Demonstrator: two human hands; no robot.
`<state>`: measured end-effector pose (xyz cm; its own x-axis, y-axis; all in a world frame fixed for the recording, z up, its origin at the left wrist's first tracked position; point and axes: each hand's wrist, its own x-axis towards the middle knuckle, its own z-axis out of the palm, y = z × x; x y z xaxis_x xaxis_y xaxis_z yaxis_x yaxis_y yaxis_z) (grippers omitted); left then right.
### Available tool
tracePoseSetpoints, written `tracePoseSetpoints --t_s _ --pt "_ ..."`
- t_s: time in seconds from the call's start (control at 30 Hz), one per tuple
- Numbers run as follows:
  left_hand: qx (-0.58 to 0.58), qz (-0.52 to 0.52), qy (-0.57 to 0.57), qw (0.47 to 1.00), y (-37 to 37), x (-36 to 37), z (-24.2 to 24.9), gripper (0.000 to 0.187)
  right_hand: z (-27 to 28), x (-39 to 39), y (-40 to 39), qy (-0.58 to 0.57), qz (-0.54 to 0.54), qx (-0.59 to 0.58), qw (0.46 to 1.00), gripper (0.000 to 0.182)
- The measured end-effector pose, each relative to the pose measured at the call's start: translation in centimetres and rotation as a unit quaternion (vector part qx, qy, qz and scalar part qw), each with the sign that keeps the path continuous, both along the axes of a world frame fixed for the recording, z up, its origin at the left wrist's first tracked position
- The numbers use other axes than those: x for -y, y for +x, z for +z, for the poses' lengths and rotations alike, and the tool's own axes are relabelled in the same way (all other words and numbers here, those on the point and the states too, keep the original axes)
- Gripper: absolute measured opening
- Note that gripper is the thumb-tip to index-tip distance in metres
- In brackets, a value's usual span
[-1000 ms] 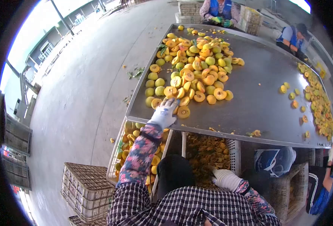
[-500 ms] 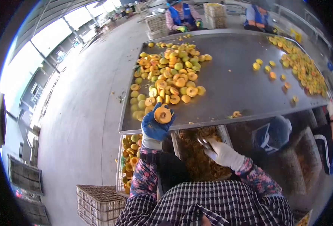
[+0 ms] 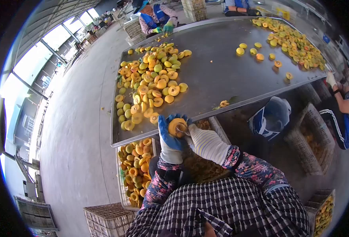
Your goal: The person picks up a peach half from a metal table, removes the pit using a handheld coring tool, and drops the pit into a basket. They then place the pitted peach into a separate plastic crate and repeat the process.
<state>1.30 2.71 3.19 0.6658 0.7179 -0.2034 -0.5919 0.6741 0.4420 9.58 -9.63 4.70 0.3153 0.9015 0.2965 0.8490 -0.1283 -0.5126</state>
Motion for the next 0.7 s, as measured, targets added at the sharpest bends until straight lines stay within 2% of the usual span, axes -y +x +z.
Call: tracePoseSetpoints --t_s 0.1,0.17,0.23,0.3,0.37,0.43,0.47,0.57,0.63,0.67,0.7 --pt "-0.008 0.013 -0.001 1.000 0.2 0.5 0.1 0.041 -1.1 0.1 -0.3 0.018 0.022 -0.010 1.000 0.033" --pt "-0.007 0.017 0.008 1.000 0.0 0.7 -0.4 0.041 -1.5 0.3 -0.3 0.010 0.041 -0.024 0.999 0.031" --pt "-0.060 -0.012 0.084 0.995 -0.7 0.3 -1.9 0.040 -1.8 0.5 -0.1 0.003 0.059 -0.037 0.998 0.029" --pt "-0.094 -0.044 0.120 0.987 -0.9 -0.8 -3.5 0.038 -1.7 0.8 0.9 -0.065 0.079 0.002 0.995 0.028" --pt "-0.099 -0.063 0.103 0.988 -1.0 -1.5 -4.8 0.036 -1.6 1.1 1.4 -0.106 0.089 0.019 0.990 0.028" --pt "-0.083 -0.059 0.066 0.993 -1.0 -0.9 -3.0 0.035 -1.1 0.9 1.8 -0.115 0.087 0.016 0.989 0.028" --pt "-0.069 -0.053 0.042 0.995 -0.8 -0.5 -2.1 0.035 -1.5 0.7 1.8 -0.101 0.088 0.008 0.991 0.028" --pt "-0.084 -0.004 0.227 0.970 -0.8 0.0 -3.5 0.033 -3.0 0.6 1.2 -0.055 0.101 -0.042 0.993 0.030" --pt "-0.070 -0.012 0.159 0.985 -0.7 0.5 -2.0 0.032 -2.2 0.4 0.8 -0.014 0.119 -0.099 0.988 0.034" --pt "-0.063 -0.016 0.124 0.990 -0.8 0.7 -1.6 0.031 -1.8 0.6 0.7 -0.075 0.115 -0.088 0.987 0.033" --pt "-0.093 -0.032 0.173 0.980 -0.9 0.2 -2.5 0.031 -0.1 0.5 0.9 -0.136 0.112 -0.076 0.981 0.031"
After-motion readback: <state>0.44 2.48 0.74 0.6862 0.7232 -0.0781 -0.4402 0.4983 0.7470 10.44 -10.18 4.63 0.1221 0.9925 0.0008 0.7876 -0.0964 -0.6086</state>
